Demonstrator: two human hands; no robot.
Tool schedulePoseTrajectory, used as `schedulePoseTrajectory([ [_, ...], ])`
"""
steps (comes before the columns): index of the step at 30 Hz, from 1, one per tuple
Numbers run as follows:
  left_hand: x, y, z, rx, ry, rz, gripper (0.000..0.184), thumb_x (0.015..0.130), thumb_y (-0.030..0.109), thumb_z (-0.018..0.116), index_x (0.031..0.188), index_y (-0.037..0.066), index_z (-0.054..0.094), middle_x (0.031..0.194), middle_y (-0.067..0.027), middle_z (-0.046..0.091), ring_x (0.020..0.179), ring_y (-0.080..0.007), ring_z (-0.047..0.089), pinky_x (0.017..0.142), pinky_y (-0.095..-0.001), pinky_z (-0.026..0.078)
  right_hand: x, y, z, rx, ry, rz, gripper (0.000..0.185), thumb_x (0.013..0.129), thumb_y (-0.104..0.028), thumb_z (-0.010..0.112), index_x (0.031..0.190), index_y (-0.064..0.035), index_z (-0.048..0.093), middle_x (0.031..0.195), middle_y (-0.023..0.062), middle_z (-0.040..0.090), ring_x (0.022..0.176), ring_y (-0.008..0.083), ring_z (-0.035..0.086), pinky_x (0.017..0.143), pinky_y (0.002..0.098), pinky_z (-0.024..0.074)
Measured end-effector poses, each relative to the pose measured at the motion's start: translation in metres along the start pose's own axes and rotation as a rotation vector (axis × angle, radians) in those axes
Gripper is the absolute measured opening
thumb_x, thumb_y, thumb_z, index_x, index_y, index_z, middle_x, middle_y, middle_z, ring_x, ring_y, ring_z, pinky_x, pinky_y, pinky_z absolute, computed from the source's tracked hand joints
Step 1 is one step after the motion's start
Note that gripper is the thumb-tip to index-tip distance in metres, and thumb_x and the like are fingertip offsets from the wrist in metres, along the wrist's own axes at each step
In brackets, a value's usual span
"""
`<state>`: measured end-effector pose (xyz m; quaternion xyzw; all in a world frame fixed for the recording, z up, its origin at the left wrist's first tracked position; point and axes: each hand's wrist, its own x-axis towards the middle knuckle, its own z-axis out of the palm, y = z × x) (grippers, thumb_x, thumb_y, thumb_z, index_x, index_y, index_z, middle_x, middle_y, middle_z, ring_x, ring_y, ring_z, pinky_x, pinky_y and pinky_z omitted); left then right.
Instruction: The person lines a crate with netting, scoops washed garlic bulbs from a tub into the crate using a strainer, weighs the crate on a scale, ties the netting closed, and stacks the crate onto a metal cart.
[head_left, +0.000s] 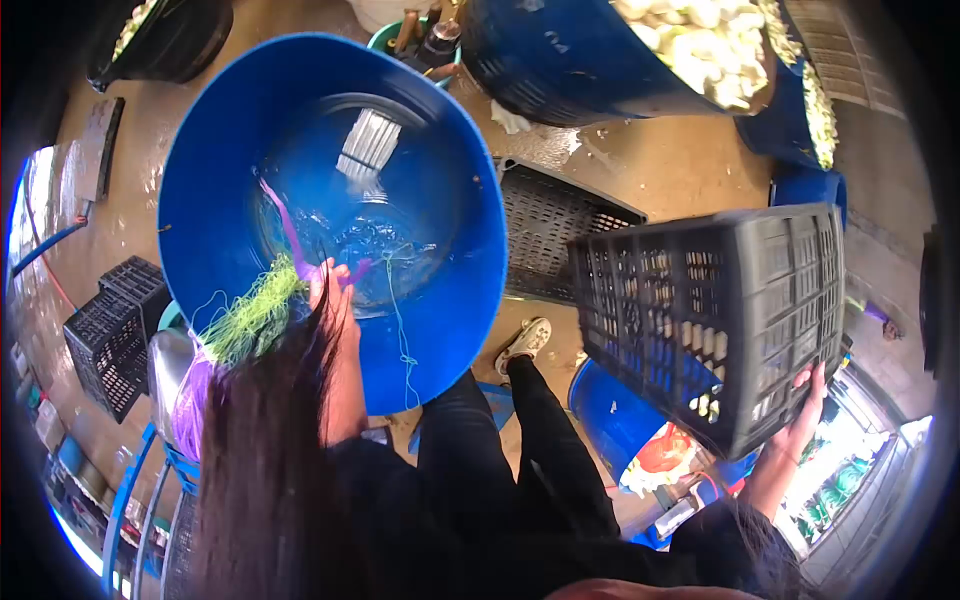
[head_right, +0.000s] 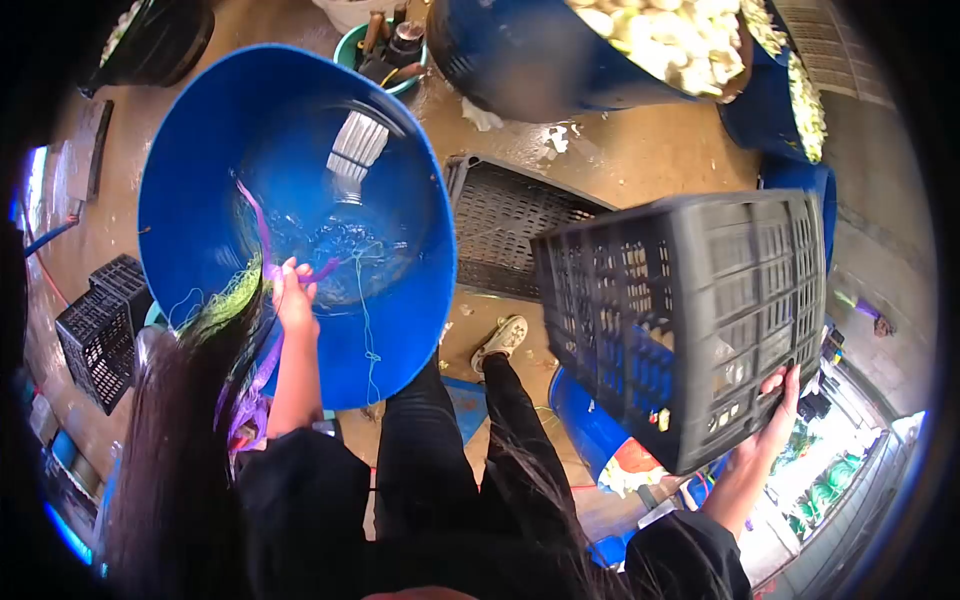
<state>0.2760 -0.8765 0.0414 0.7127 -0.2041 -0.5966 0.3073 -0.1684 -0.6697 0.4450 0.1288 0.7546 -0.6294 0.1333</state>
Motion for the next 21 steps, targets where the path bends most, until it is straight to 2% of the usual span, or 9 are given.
schedulePoseTrajectory([
  [1, -0.016, 0.013, -0.004, 0.031, -0.042, 0.126, 0.034, 0.091, 0.035, 0.046, 0.115, 0.012, 0.050, 0.092, 0.0006, 0.059, 0.086, -0.0092, 0.053, 0.074, -0.0253, 0.040, -0.015, -0.004, -0.004, 0.011, 0.010, -0.005, 0.021, 0.089, -0.024, 0.053, 0.079, -0.0056, 0.054, 0.066, 0.0007, 0.055, 0.056, 0.0100, 0.052, 0.057, 0.0252, 0.0490],
  [5, -0.084, 0.085, -0.005, 0.000, -0.063, 0.137, 0.035, 0.092, 0.033, 0.046, 0.118, 0.009, 0.046, 0.090, -0.0035, 0.056, 0.085, -0.0146, 0.056, 0.070, -0.0270, 0.048, -0.058, 0.054, -0.008, -0.624, -0.444, -0.263, 0.030, 0.087, -0.025, 0.052, 0.071, 0.0003, 0.058, 0.062, 0.0094, 0.059, 0.056, 0.0153, 0.053, 0.058, 0.0288, 0.0459],
  [6, -0.110, 0.109, 0.003, -0.113, -0.046, 0.131, 0.029, 0.093, 0.024, 0.045, 0.115, 0.005, 0.048, 0.088, -0.0050, 0.056, 0.078, -0.0149, 0.058, 0.060, -0.0267, 0.050, -0.057, 0.094, -0.019, -1.070, -0.388, -0.343, 0.034, 0.084, -0.030, 0.055, 0.069, 0.0003, 0.060, 0.064, 0.0106, 0.062, 0.056, 0.0168, 0.058, 0.058, 0.0306, 0.0468],
  [7, -0.131, 0.120, 0.004, -0.112, -0.054, 0.190, 0.029, 0.092, 0.020, 0.047, 0.116, 0.005, 0.046, 0.089, -0.0057, 0.055, 0.078, -0.0160, 0.058, 0.061, -0.0274, 0.050, -0.081, 0.113, 0.005, -1.100, -0.372, -0.306, 0.033, 0.080, -0.035, 0.058, 0.070, -0.0035, 0.061, 0.065, 0.0121, 0.063, 0.059, 0.0217, 0.062, 0.058, 0.0334, 0.0479],
  [8, -0.153, 0.134, 0.006, -0.162, -0.068, 0.214, 0.029, 0.091, 0.018, 0.049, 0.116, 0.005, 0.046, 0.089, -0.0057, 0.055, 0.078, -0.0162, 0.058, 0.062, -0.0271, 0.050, -0.087, 0.140, 0.016, -1.363, -0.433, -0.558, 0.028, 0.077, -0.034, 0.061, 0.071, -0.0062, 0.062, 0.065, 0.0147, 0.062, 0.062, 0.0276, 0.063, 0.059, 0.0375, 0.0487],
  [11, -0.219, 0.172, 0.006, -0.247, -0.114, 0.281, 0.035, 0.087, 0.009, 0.053, 0.120, 0.005, 0.042, 0.092, -0.0064, 0.055, 0.081, -0.0170, 0.058, 0.064, -0.0269, 0.051, -0.058, 0.258, -0.011, -1.309, -0.755, -0.798, 0.021, 0.076, -0.029, 0.060, 0.082, -0.0094, 0.063, 0.066, 0.0148, 0.061, 0.065, 0.0295, 0.062, 0.062, 0.0418, 0.0492],
  [15, -0.295, 0.202, 0.005, -0.295, -0.267, 0.389, 0.046, 0.083, 0.002, 0.056, 0.125, 0.002, 0.035, 0.096, -0.0090, 0.054, 0.084, -0.0183, 0.058, 0.068, -0.0298, 0.053, -0.055, 0.317, -0.033, -1.697, -1.148, -0.543, 0.037, 0.077, -0.034, 0.060, 0.105, -0.0107, 0.057, 0.093, 0.0139, 0.060, 0.088, 0.0297, 0.059, 0.076, 0.0392, 0.0481],
  [18, -0.347, 0.213, 0.009, -0.351, -0.348, 0.456, 0.046, 0.083, 0.002, 0.056, 0.124, 0.002, 0.035, 0.095, -0.0090, 0.055, 0.083, -0.0180, 0.059, 0.066, -0.0294, 0.053, -0.063, 0.277, -0.038, -1.293, -1.073, -0.628, 0.045, 0.077, -0.031, 0.060, 0.116, -0.0101, 0.051, 0.104, 0.0124, 0.059, 0.099, 0.0294, 0.056, 0.083, 0.0394, 0.0456],
  [21, -0.406, 0.218, 0.019, -0.403, -0.443, 0.468, 0.044, 0.083, 0.002, 0.056, 0.123, 0.002, 0.036, 0.094, -0.0086, 0.056, 0.082, -0.0178, 0.059, 0.065, -0.0289, 0.053, -0.097, 0.152, -0.014, -0.658, -1.012, -0.806, 0.049, 0.078, -0.024, 0.060, 0.123, -0.0079, 0.048, 0.121, 0.0146, 0.052, 0.111, 0.0288, 0.050, 0.093, 0.0366, 0.0403],
])
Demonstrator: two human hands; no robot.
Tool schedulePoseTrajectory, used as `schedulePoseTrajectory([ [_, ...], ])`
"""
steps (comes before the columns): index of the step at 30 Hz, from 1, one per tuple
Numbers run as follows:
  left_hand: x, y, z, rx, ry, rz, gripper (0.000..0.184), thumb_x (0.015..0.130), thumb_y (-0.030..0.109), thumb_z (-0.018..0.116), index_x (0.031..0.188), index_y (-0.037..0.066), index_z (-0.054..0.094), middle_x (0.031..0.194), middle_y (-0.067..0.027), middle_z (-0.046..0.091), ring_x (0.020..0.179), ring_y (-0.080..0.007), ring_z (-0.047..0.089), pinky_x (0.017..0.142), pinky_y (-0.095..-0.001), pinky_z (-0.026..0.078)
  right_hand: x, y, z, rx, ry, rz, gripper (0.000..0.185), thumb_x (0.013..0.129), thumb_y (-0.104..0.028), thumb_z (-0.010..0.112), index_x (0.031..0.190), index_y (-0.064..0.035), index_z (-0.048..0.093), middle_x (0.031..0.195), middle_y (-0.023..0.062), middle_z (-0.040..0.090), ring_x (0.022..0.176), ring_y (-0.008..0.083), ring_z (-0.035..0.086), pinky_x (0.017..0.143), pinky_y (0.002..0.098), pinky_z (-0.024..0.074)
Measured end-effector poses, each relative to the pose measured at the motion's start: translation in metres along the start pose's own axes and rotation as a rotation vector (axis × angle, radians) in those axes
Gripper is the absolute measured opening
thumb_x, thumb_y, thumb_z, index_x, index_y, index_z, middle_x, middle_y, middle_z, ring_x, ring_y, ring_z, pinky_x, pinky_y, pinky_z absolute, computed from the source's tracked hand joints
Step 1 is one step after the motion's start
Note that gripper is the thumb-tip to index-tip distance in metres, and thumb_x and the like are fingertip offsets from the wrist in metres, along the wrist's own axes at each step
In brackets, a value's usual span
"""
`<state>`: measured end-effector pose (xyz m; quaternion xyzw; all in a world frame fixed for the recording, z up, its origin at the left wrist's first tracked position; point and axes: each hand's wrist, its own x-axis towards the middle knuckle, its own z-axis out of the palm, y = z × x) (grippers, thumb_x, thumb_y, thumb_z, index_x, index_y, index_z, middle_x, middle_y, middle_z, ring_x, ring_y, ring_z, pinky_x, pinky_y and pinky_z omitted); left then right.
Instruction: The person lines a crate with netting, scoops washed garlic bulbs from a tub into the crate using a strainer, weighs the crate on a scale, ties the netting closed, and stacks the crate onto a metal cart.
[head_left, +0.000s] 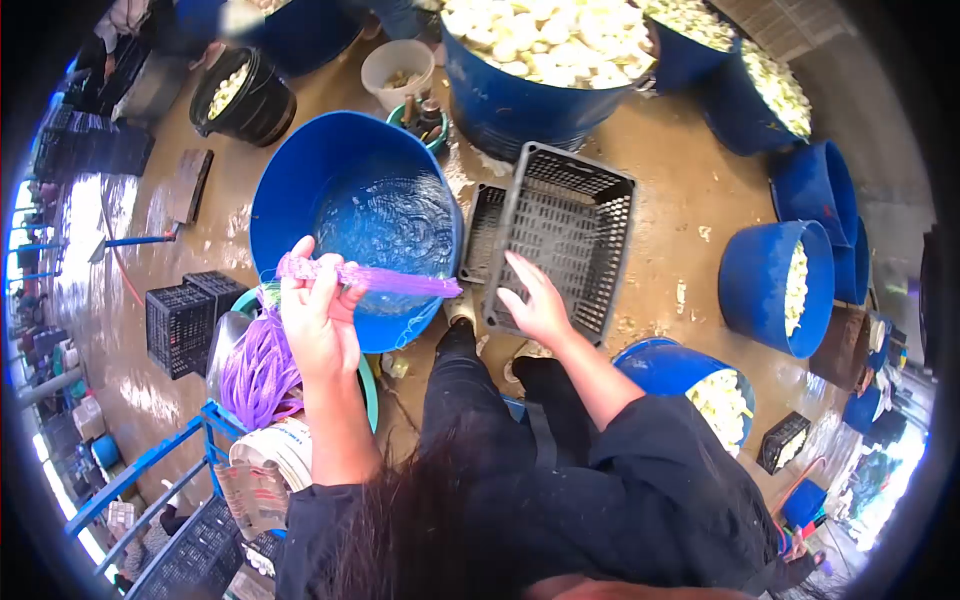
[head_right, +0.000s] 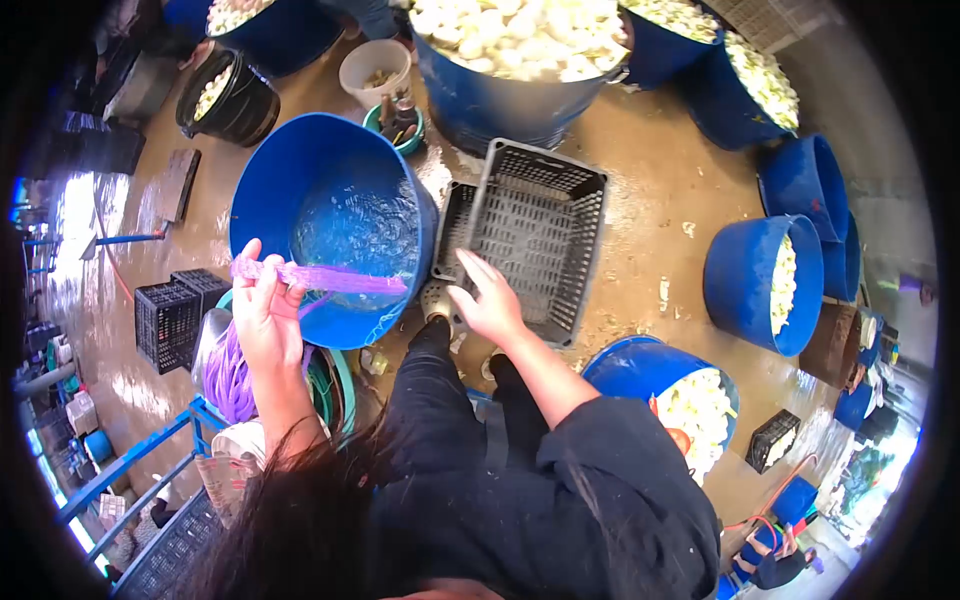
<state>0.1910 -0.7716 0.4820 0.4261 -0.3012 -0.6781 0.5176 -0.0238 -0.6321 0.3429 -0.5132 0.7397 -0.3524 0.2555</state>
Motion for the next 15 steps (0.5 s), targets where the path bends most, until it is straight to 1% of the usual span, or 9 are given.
schedulePoseTrajectory([
  [2, -0.027, 0.011, 0.030, -0.070, -0.080, -0.001, 0.043, 0.084, 0.003, 0.056, 0.122, 0.003, 0.037, 0.093, -0.0084, 0.056, 0.082, -0.0177, 0.059, 0.064, -0.0285, 0.053, 0.021, -0.052, -0.053, 0.179, -0.153, -0.364, 0.052, 0.082, -0.022, 0.058, 0.129, -0.0054, 0.042, 0.127, 0.0125, 0.048, 0.115, 0.0230, 0.047, 0.094, 0.0341, 0.0384],
  [4, -0.048, 0.020, 0.056, -0.101, -0.142, 0.032, 0.041, 0.084, 0.004, 0.056, 0.121, 0.003, 0.038, 0.093, -0.0086, 0.056, 0.082, -0.0180, 0.059, 0.065, -0.0289, 0.052, 0.014, -0.087, -0.094, 0.793, -0.681, 0.032, 0.047, 0.084, -0.019, 0.057, 0.126, -0.0023, 0.044, 0.122, 0.0087, 0.052, 0.111, 0.0186, 0.049, 0.093, 0.0329, 0.0388],
  [5, -0.056, 0.025, 0.067, -0.114, -0.156, 0.076, 0.040, 0.084, 0.004, 0.056, 0.120, 0.003, 0.038, 0.093, -0.0087, 0.056, 0.083, -0.0183, 0.059, 0.066, -0.0292, 0.052, 0.010, -0.090, -0.103, 0.911, -0.737, -0.004, 0.044, 0.083, -0.018, 0.058, 0.122, -0.0004, 0.048, 0.112, 0.0091, 0.058, 0.100, 0.0165, 0.055, 0.089, 0.0317, 0.0422],
  [6, -0.063, 0.032, 0.075, -0.124, -0.162, 0.127, 0.039, 0.084, 0.004, 0.056, 0.120, 0.003, 0.039, 0.093, -0.0087, 0.056, 0.083, -0.0187, 0.059, 0.067, -0.0296, 0.052, 0.001, -0.097, -0.114, 0.907, -0.743, -0.033, 0.044, 0.083, -0.018, 0.058, 0.122, -0.0004, 0.048, 0.112, 0.0091, 0.058, 0.100, 0.0165, 0.055, 0.089, 0.0317, 0.0422],
  [10, -0.079, 0.042, 0.098, -0.121, -0.135, 0.142, 0.034, 0.084, 0.005, 0.057, 0.115, 0.002, 0.044, 0.087, -0.0087, 0.057, 0.079, -0.0199, 0.060, 0.068, -0.0295, 0.052, -0.041, -0.120, -0.163, 1.023, -0.572, 0.037, 0.040, 0.079, -0.012, 0.061, 0.116, 0.0026, 0.053, 0.095, 0.0124, 0.063, 0.078, 0.0177, 0.062, 0.075, 0.0306, 0.0497],
  [12, -0.083, 0.034, 0.094, 0.165, -0.178, 0.066, 0.018, 0.084, 0.009, 0.056, 0.099, 0.000, 0.058, 0.080, -0.0095, 0.060, 0.074, -0.0194, 0.061, 0.069, -0.0306, 0.051, -0.050, -0.130, -0.180, 0.760, -0.330, 0.106, 0.025, 0.079, -0.008, 0.058, 0.102, 0.0025, 0.061, 0.085, 0.0099, 0.064, 0.064, 0.0149, 0.061, 0.064, 0.0271, 0.0503],
  [13, -0.089, 0.027, 0.094, 0.718, -0.235, 0.427, 0.019, 0.085, 0.017, 0.056, 0.081, 0.001, 0.065, 0.075, -0.0111, 0.063, 0.068, -0.0210, 0.061, 0.067, -0.0322, 0.050, -0.049, -0.122, -0.180, 0.758, -0.194, 0.134, 0.021, 0.079, -0.008, 0.059, 0.096, 0.0027, 0.062, 0.082, 0.0087, 0.064, 0.061, 0.0142, 0.060, 0.060, 0.0267, 0.0498],
  [14, -0.119, 0.042, 0.112, 1.101, -0.220, 0.585, 0.024, 0.082, 0.025, 0.056, 0.083, 0.003, 0.066, 0.080, -0.0124, 0.065, 0.065, -0.0233, 0.062, 0.057, -0.0315, 0.048, -0.051, -0.125, -0.184, 0.740, -0.081, 0.125, 0.018, 0.079, -0.009, 0.059, 0.093, 0.0019, 0.062, 0.078, 0.0071, 0.063, 0.058, 0.0127, 0.057, 0.056, 0.0255, 0.0483],
  [15, -0.138, 0.039, 0.125, 1.117, -0.043, 0.389, 0.026, 0.078, 0.030, 0.062, 0.076, 0.005, 0.066, 0.078, -0.0134, 0.063, 0.066, -0.0258, 0.061, 0.060, -0.0348, 0.047, -0.051, -0.123, -0.186, 0.745, -0.040, 0.091, 0.014, 0.080, -0.009, 0.059, 0.088, 0.0014, 0.062, 0.073, 0.0057, 0.060, 0.055, 0.0112, 0.054, 0.053, 0.0242, 0.0469],
])
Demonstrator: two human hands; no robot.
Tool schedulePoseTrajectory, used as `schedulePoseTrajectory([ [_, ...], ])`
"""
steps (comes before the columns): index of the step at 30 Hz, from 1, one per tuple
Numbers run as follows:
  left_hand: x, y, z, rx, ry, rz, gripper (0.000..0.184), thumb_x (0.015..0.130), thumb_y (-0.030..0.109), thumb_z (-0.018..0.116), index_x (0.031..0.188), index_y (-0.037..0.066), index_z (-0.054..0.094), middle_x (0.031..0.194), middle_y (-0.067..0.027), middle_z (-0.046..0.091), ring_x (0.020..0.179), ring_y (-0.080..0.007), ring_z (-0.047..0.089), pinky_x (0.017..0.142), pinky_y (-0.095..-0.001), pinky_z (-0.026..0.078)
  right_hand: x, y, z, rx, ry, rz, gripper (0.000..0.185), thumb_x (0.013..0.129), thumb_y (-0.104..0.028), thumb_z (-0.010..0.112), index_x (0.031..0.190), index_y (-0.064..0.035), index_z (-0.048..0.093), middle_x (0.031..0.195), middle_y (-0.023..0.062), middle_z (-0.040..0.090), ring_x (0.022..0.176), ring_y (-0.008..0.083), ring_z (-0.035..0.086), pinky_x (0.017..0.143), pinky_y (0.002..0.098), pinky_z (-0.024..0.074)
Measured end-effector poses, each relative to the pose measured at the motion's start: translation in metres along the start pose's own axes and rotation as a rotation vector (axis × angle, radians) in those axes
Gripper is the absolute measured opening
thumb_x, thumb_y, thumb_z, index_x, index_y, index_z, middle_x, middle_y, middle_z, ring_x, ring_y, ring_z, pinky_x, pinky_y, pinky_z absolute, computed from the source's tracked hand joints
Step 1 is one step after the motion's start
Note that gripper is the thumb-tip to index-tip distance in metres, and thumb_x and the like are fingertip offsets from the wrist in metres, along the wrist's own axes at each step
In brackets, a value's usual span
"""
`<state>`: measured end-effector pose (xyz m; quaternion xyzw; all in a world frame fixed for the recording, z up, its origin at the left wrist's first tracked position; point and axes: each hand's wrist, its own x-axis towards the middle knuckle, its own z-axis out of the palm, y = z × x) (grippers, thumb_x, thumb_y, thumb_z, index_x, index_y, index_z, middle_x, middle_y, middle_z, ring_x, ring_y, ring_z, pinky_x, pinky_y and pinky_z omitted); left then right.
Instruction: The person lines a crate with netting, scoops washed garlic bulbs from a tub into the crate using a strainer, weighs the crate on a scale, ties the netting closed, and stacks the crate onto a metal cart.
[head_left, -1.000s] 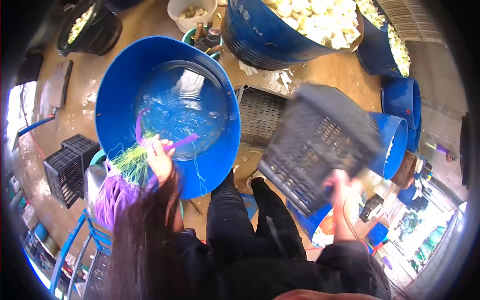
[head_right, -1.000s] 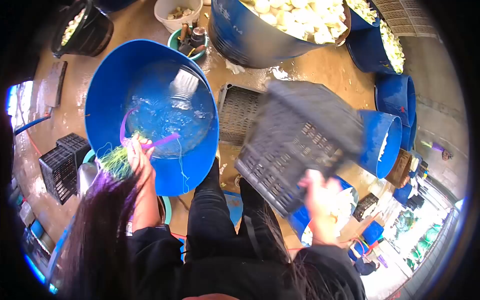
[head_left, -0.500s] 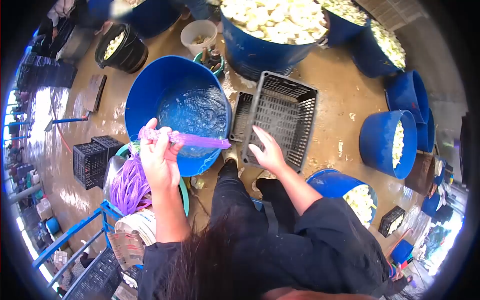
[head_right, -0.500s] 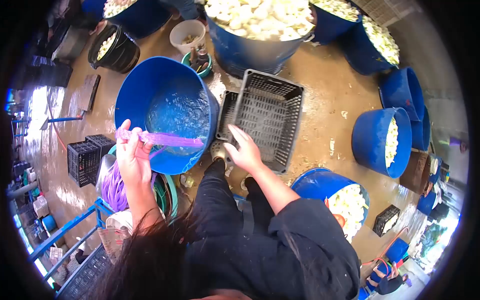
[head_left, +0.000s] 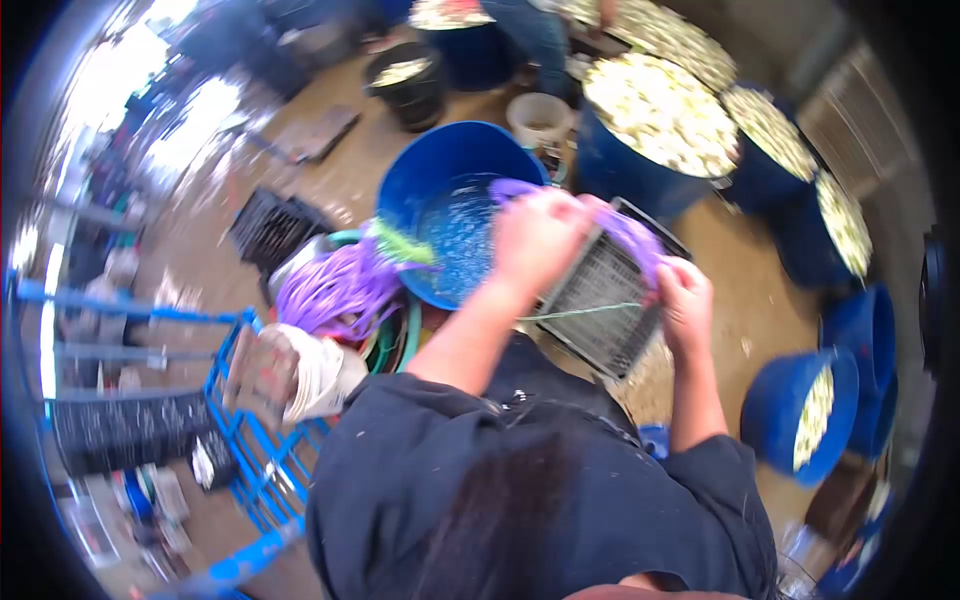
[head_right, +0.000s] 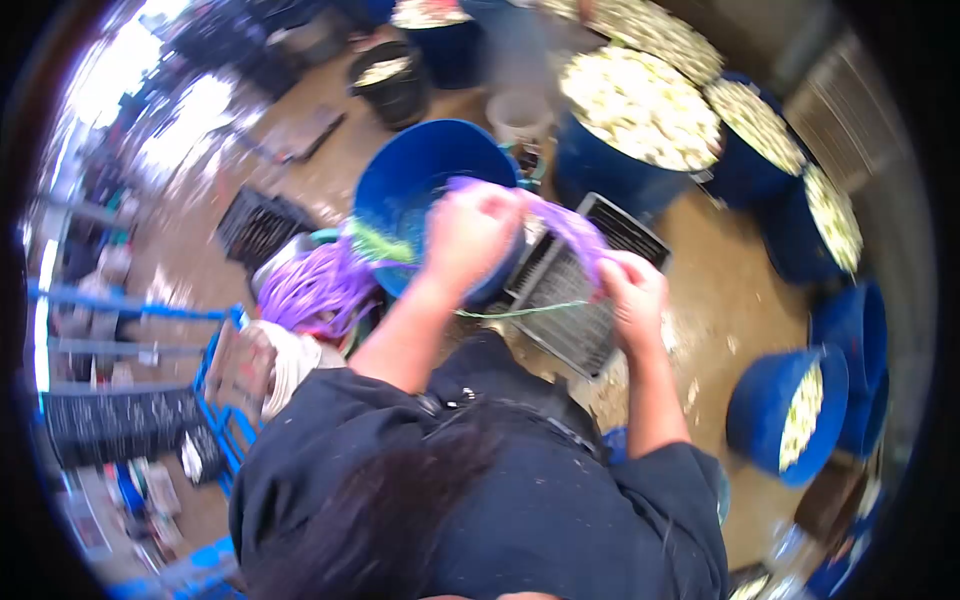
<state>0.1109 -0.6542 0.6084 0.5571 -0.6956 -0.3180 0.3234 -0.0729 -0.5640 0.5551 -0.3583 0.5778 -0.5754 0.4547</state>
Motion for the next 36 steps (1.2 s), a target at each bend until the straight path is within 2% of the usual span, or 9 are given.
schedulePoseTrajectory([
  [3, -0.038, 0.015, 0.022, -0.242, -0.089, 0.372, 0.040, 0.067, 0.035, 0.072, 0.090, 0.004, 0.063, 0.086, -0.0128, 0.058, 0.080, -0.0271, 0.059, 0.072, -0.0332, 0.047, -0.004, 0.004, 0.007, 0.048, -0.087, -0.136, 0.009, 0.083, -0.008, 0.058, 0.080, 0.0003, 0.059, 0.068, 0.0028, 0.058, 0.056, 0.0089, 0.053, 0.052, 0.0217, 0.0435],
  [10, -0.015, -0.020, 0.019, -0.800, -0.442, 0.110, 0.024, 0.069, 0.014, 0.066, 0.087, -0.002, 0.066, 0.075, -0.0107, 0.065, 0.067, -0.0167, 0.062, 0.065, -0.0291, 0.049, 0.011, -0.001, 0.029, 0.215, -0.251, -0.012, 0.017, 0.088, -0.014, 0.055, 0.089, 0.0024, 0.059, 0.073, 0.0035, 0.058, 0.058, 0.0085, 0.051, 0.053, 0.0209, 0.0423],
  [15, -0.018, -0.027, 0.005, -0.389, -0.119, 0.133, 0.014, 0.071, 0.008, 0.057, 0.080, 0.001, 0.065, 0.071, -0.0138, 0.063, 0.060, -0.0166, 0.060, 0.059, -0.0310, 0.047, 0.012, -0.015, 0.049, -0.050, -0.335, -0.107, 0.022, 0.083, -0.008, 0.059, 0.102, 0.0041, 0.058, 0.085, 0.0052, 0.061, 0.067, 0.0080, 0.054, 0.057, 0.0218, 0.0458],
  [22, 0.023, -0.047, -0.019, -1.398, 0.459, -0.318, 0.008, 0.088, 0.007, 0.048, 0.085, 0.002, 0.053, 0.067, -0.0018, 0.054, 0.057, -0.0083, 0.051, 0.050, -0.0254, 0.041, 0.006, 0.017, 0.054, -0.163, -0.381, 0.017, 0.006, 0.081, -0.007, 0.061, 0.083, -0.0013, 0.061, 0.071, 0.0010, 0.058, 0.061, 0.0085, 0.054, 0.059, 0.0230, 0.0472],
  [24, 0.027, -0.061, -0.006, -0.778, 0.576, 0.137, 0.010, 0.087, 0.011, 0.052, 0.084, 0.002, 0.053, 0.065, -0.0022, 0.054, 0.055, -0.0078, 0.049, 0.049, -0.0258, 0.040, 0.006, 0.010, 0.058, 0.166, -0.197, 0.095, 0.010, 0.085, -0.012, 0.057, 0.080, -0.0036, 0.059, 0.073, 0.0024, 0.059, 0.065, 0.0122, 0.056, 0.064, 0.0276, 0.0488],
  [29, 0.005, -0.048, -0.014, -0.107, 0.111, 0.358, 0.032, 0.069, 0.021, 0.070, 0.096, 0.008, 0.059, 0.075, -0.0112, 0.061, 0.070, -0.0237, 0.061, 0.065, -0.0324, 0.048, 0.082, -0.012, 0.003, 0.998, 0.026, 0.227, 0.020, 0.090, -0.019, 0.046, 0.078, -0.0081, 0.057, 0.072, 0.0041, 0.060, 0.068, 0.0185, 0.059, 0.072, 0.0361, 0.0516],
  [33, 0.035, -0.101, -0.009, -0.209, 0.275, 0.020, 0.017, 0.079, 0.015, 0.064, 0.091, 0.002, 0.063, 0.069, -0.0046, 0.060, 0.059, -0.0142, 0.056, 0.054, -0.0270, 0.047, 0.076, -0.028, -0.053, 1.167, -0.107, 0.159, 0.019, 0.089, -0.017, 0.044, 0.082, -0.0077, 0.059, 0.057, -0.0002, 0.049, 0.052, 0.0148, 0.049, 0.047, 0.0285, 0.0422],
  [34, 0.048, -0.119, -0.015, -0.765, 0.289, -0.453, 0.014, 0.081, 0.020, 0.063, 0.078, 0.006, 0.061, 0.061, 0.0009, 0.053, 0.050, -0.0072, 0.048, 0.046, -0.0216, 0.039, 0.065, -0.039, -0.059, 1.186, -0.031, 0.158, 0.017, 0.088, -0.016, 0.044, 0.083, -0.0079, 0.059, 0.055, -0.0011, 0.047, 0.050, 0.0136, 0.045, 0.045, 0.0270, 0.0371],
  [36, 0.082, -0.188, -0.048, -1.313, 0.317, -0.709, 0.024, 0.083, 0.018, 0.057, 0.063, 0.014, 0.044, 0.052, 0.0042, 0.040, 0.041, -0.0096, 0.041, 0.040, -0.0225, 0.038, 0.047, -0.049, -0.083, 1.211, 0.090, 0.113, 0.014, 0.086, -0.013, 0.045, 0.089, -0.0083, 0.058, 0.051, -0.0036, 0.041, 0.046, 0.0108, 0.038, 0.039, 0.0247, 0.0291],
])
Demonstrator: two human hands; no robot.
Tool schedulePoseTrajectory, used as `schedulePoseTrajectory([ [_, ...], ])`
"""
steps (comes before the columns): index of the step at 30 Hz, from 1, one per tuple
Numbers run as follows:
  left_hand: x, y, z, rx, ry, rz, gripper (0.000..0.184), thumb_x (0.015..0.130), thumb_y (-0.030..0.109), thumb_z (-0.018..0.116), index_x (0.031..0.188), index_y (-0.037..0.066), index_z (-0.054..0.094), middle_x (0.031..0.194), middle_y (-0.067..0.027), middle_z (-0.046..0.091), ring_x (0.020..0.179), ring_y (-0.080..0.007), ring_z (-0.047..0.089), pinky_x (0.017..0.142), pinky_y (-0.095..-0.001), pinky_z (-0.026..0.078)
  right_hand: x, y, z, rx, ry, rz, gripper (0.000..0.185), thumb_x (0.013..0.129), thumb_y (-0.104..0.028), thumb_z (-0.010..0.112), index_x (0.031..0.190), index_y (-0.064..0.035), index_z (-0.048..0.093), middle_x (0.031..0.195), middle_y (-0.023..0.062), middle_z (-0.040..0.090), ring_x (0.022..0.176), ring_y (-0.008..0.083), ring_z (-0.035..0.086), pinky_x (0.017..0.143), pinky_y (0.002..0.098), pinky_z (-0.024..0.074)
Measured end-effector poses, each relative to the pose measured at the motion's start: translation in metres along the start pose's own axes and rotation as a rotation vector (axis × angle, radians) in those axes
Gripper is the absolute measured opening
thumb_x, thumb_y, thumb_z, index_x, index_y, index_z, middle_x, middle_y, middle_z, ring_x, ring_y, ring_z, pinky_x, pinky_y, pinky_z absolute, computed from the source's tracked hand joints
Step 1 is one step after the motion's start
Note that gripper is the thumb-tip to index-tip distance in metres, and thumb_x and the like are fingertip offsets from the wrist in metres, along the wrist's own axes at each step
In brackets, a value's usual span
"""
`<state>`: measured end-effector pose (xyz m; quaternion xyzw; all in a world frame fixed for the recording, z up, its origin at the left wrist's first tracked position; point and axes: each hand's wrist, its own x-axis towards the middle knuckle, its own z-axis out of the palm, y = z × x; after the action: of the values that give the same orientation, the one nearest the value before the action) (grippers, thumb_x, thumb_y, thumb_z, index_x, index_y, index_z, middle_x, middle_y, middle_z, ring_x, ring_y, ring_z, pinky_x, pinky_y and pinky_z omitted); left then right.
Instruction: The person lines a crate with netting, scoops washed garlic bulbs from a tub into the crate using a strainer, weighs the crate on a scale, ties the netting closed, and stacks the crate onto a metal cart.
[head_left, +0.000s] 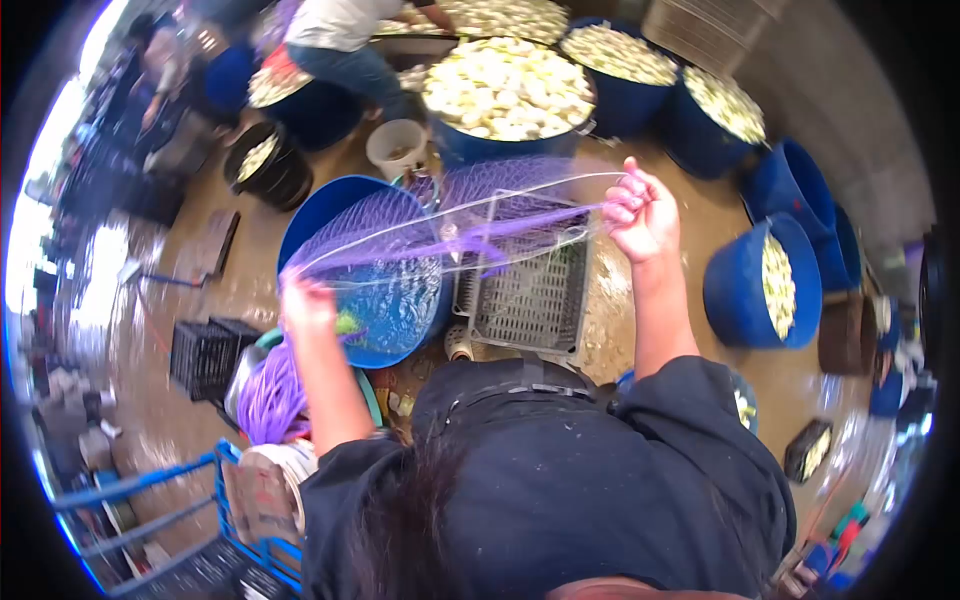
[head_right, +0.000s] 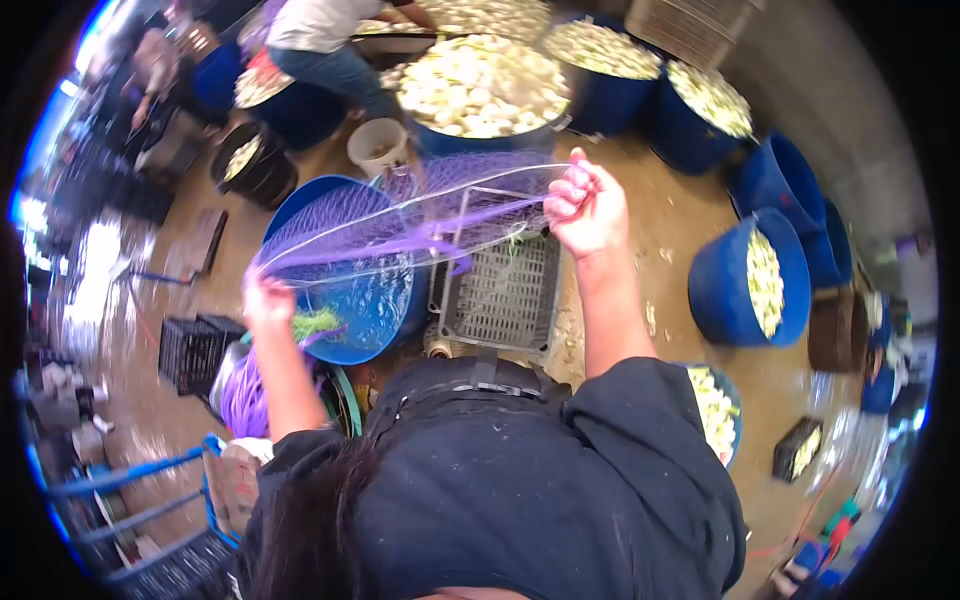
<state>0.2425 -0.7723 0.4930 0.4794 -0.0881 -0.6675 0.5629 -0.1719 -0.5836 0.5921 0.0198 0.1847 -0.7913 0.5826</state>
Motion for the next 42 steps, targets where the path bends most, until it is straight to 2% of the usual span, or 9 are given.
schedulePoseTrajectory([
  [7, 0.109, 0.102, -0.127, 0.050, 0.266, 0.111, 0.010, 0.082, 0.017, 0.053, 0.081, 0.007, 0.055, 0.069, -0.0053, 0.054, 0.059, -0.0159, 0.053, 0.054, -0.0278, 0.045, -0.092, -0.134, -0.047, -0.112, -0.244, -0.472, 0.019, 0.091, -0.017, 0.046, 0.100, -0.0058, 0.058, 0.061, -0.0013, 0.045, 0.045, 0.0072, 0.034, 0.039, 0.0212, 0.0275],
  [14, -0.075, 0.013, 0.080, 1.286, -0.192, 1.107, 0.022, 0.081, 0.021, 0.061, 0.080, -0.001, 0.061, 0.072, -0.0072, 0.062, 0.066, -0.0151, 0.057, 0.059, -0.0302, 0.046, -0.079, -0.039, -0.045, -2.938, 0.103, -0.075, 0.033, 0.073, -0.034, 0.066, 0.099, -0.0139, 0.063, 0.113, 0.0136, 0.056, 0.108, 0.0294, 0.050, 0.092, 0.0437, 0.0355],
  [16, -0.125, -0.023, 0.120, 1.431, -0.179, 1.248, 0.019, 0.078, 0.024, 0.065, 0.077, 0.005, 0.062, 0.063, -0.0064, 0.059, 0.057, -0.0148, 0.054, 0.056, -0.0310, 0.044, -0.059, -0.013, -0.041, -2.408, -0.120, -0.642, 0.035, 0.074, -0.031, 0.065, 0.099, -0.0073, 0.063, 0.114, 0.0140, 0.056, 0.106, 0.0301, 0.051, 0.088, 0.0395, 0.0410],
  [20, -0.185, -0.075, 0.151, 1.322, -0.425, 1.062, 0.017, 0.074, 0.022, 0.068, 0.072, 0.007, 0.061, 0.053, -0.0029, 0.049, 0.048, -0.0128, 0.047, 0.048, -0.0280, 0.038, -0.070, 0.051, 0.027, -1.845, -0.394, -0.510, 0.079, 0.067, -0.042, 0.071, 0.127, -0.0016, 0.041, 0.129, 0.0200, 0.043, 0.117, 0.0316, 0.043, 0.100, 0.0355, 0.0333],
  [25, -0.207, -0.077, 0.152, 1.395, -0.469, 1.219, 0.017, 0.075, 0.019, 0.069, 0.078, 0.006, 0.060, 0.051, 0.0037, 0.041, 0.048, -0.0032, 0.038, 0.044, -0.0220, 0.032, -0.044, 0.058, -0.002, -1.524, -0.121, -0.504, 0.019, 0.081, -0.015, 0.056, 0.089, -0.0008, 0.065, 0.082, 0.0121, 0.065, 0.078, 0.0210, 0.062, 0.071, 0.0312, 0.0478],
  [29, -0.162, -0.035, 0.111, 1.603, -0.250, 1.468, 0.013, 0.074, 0.021, 0.068, 0.082, 0.012, 0.062, 0.063, -0.0085, 0.059, 0.053, -0.0234, 0.056, 0.051, -0.0331, 0.043, -0.038, -0.017, -0.043, -0.680, 0.262, -0.410, 0.020, 0.091, -0.011, 0.045, 0.104, 0.0009, 0.054, 0.084, 0.0118, 0.060, 0.068, 0.0196, 0.062, 0.057, 0.0295, 0.0536],
  [32, -0.095, 0.008, 0.059, 1.355, -0.231, 0.929, 0.018, 0.078, 0.017, 0.067, 0.078, 0.000, 0.062, 0.064, -0.0026, 0.057, 0.056, -0.0094, 0.049, 0.053, -0.0237, 0.040, -0.049, -0.072, -0.080, -0.295, 0.382, -0.410, 0.023, 0.091, -0.013, 0.045, 0.108, 0.0011, 0.050, 0.080, 0.0128, 0.057, 0.066, 0.0232, 0.058, 0.061, 0.0375, 0.0558],
  [35, -0.085, 0.035, 0.026, 1.252, 0.006, 0.502, 0.019, 0.079, 0.021, 0.067, 0.071, 0.005, 0.060, 0.058, 0.0046, 0.048, 0.051, -0.0029, 0.037, 0.045, -0.0182, 0.027, -0.069, -0.105, -0.113, -0.292, 0.399, -0.324, 0.016, 0.088, -0.013, 0.052, 0.102, -0.0066, 0.055, 0.069, 0.0020, 0.055, 0.054, 0.0072, 0.052, 0.042, 0.0186, 0.0427],
  [42, -0.003, 0.162, -0.062, 1.762, -0.195, 0.793, 0.025, 0.085, 0.030, 0.060, 0.080, 0.005, 0.060, 0.062, 0.0049, 0.050, 0.050, -0.0063, 0.035, 0.044, -0.0234, 0.026, -0.146, -0.207, -0.124, -0.845, 0.081, -0.177, 0.013, 0.085, -0.010, 0.055, 0.098, -0.0090, 0.059, 0.058, -0.0043, 0.048, 0.038, 0.0009, 0.036, 0.034, 0.0155, 0.0272],
])
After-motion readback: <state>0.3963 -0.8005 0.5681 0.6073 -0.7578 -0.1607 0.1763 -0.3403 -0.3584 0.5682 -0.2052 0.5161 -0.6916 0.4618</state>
